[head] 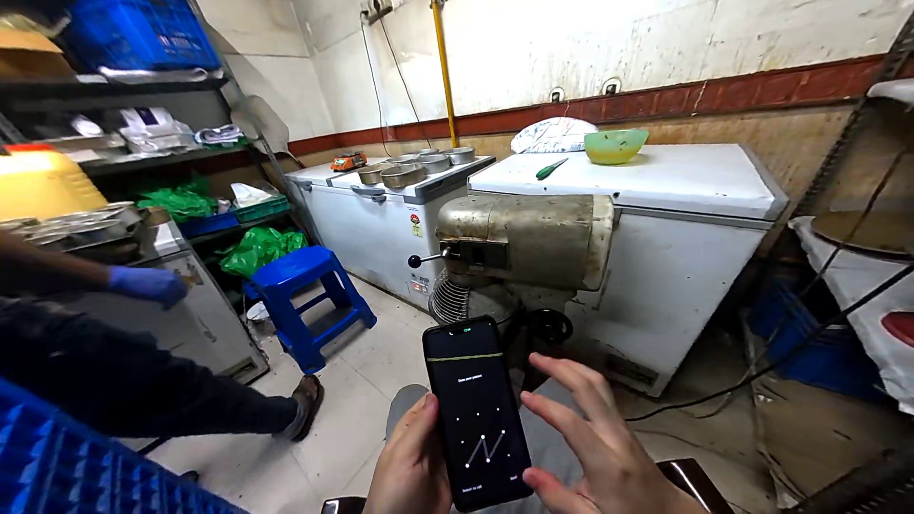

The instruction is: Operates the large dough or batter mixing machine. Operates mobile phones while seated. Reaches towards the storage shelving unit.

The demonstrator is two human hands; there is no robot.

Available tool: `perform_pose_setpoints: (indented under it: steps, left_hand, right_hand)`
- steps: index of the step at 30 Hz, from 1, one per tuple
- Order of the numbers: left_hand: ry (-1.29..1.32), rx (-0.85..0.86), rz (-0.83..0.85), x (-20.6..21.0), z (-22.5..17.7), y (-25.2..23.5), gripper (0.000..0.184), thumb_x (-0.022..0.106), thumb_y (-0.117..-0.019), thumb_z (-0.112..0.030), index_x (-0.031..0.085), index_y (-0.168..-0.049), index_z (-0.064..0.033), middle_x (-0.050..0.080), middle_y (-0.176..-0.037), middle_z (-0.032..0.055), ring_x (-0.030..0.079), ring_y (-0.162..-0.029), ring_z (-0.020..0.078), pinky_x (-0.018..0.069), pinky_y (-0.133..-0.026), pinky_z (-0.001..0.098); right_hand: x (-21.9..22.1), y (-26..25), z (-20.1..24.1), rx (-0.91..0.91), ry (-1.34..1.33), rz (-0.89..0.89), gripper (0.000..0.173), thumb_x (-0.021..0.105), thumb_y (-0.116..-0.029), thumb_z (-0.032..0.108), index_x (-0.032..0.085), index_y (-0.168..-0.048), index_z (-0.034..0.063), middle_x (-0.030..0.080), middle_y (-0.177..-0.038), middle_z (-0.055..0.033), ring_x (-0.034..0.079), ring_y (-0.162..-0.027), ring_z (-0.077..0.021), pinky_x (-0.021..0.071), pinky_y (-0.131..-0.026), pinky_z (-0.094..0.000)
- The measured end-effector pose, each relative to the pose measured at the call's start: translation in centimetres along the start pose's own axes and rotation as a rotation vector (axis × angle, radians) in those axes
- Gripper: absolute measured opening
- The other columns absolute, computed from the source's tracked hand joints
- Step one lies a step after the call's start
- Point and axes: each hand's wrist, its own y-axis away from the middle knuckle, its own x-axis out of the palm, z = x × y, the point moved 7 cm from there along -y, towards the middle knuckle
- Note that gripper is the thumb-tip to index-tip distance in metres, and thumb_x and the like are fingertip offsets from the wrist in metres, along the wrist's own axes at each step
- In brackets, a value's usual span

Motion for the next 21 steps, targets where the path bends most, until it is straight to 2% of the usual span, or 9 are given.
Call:
perform_pose_setpoints:
  steps: [4,7,9,12,16,19,21]
  left_hand:
    - [-0.026,-0.005,-0.015,0.0,0.1,0.0,0.043,0.027,-0.1131,-0.026,0.061,-0.121,-0.0005,0.073,-0.112,0.0187,0.073,-0.106,0.0273,0.0587,-0.096,0.048]
    - [-0.049,-0.008,-0.026,0.0,-0.1,0.0,0.042,0.025,-0.1131,-0.026,0.058,-0.121,0.0,0.073,-0.111,0.0187,0.073,-0.105,0.0268,0.0594,-0.095,0.0465]
    - [-0.069,-0.008,-0.033,-0.1,-0.1,0.1,0.043,0.025,-0.1131,-0.027,0.057,-0.123,0.0003,0.073,-0.113,0.0189,0.073,-0.106,0.0272,0.0592,-0.096,0.047]
    - [-0.06,0.004,-0.026,-0.1,-0.2,0.2,0.042,0.027,-0.1129,-0.025,0.059,-0.123,0.0008,0.073,-0.113,0.0194,0.073,-0.107,0.0278,0.0587,-0.097,0.0476]
    - [-0.034,0.021,0.002,0.0,-0.4,0.1,0.042,0.029,-0.1129,-0.025,0.06,-0.123,0.0013,0.073,-0.114,0.0199,0.073,-0.108,0.028,0.0581,-0.098,0.0475]
    - [-0.034,0.031,0.006,0.1,-0.5,0.1,0.041,0.028,-0.113,-0.024,0.06,-0.123,0.001,0.073,-0.114,0.0201,0.073,-0.108,0.0276,0.0583,-0.098,0.0474]
    - [-0.039,0.038,-0.005,-0.1,-0.5,0.0,0.042,0.027,-0.1131,-0.024,0.059,-0.122,0.0013,0.073,-0.113,0.0201,0.073,-0.106,0.0273,0.059,-0.096,0.0469]
  right_hand:
    - [1.7,0.2,0.5,0.009,-0.142,0.166,0.095,0.062,-0.0894,0.069,0.043,-0.151,0.0,0.054,-0.146,-0.022,0.055,-0.134,-0.0294,0.0498,-0.109,-0.0448]
    - [2.3,0.5,0.9,-0.014,-0.119,0.2,0.109,0.067,-0.0837,0.072,0.037,-0.153,-0.006,0.056,-0.144,-0.0233,0.056,-0.133,-0.0296,0.0496,-0.11,-0.0441]
    - [2.5,0.6,1.0,-0.03,-0.085,0.203,0.11,0.068,-0.0832,0.072,0.036,-0.153,-0.0066,0.056,-0.144,-0.0229,0.056,-0.133,-0.0294,0.05,-0.109,-0.0435]
    - [2.6,0.7,1.0,-0.037,-0.064,0.195,0.102,0.068,-0.0874,0.065,0.035,-0.155,-0.005,0.056,-0.145,-0.0221,0.055,-0.134,-0.0298,0.0503,-0.109,-0.0446]
    - [2.5,0.5,1.1,-0.048,-0.035,0.17,0.096,0.068,-0.0887,0.063,0.038,-0.154,-0.0005,0.055,-0.146,-0.021,0.055,-0.135,-0.0297,0.0507,-0.108,-0.0443]
    - [2.4,0.4,1.2,-0.052,-0.054,0.171,0.088,0.068,-0.0891,0.062,0.04,-0.155,0.0113,0.053,-0.148,-0.0198,0.055,-0.134,-0.0298,0.0525,-0.105,-0.0449]
    - [2.3,0.5,1.5,-0.065,-0.11,0.178,0.074,0.068,-0.0906,0.06,0.045,-0.152,0.026,0.049,-0.15,-0.0207,0.054,-0.135,-0.0306,0.0526,-0.106,-0.0453]
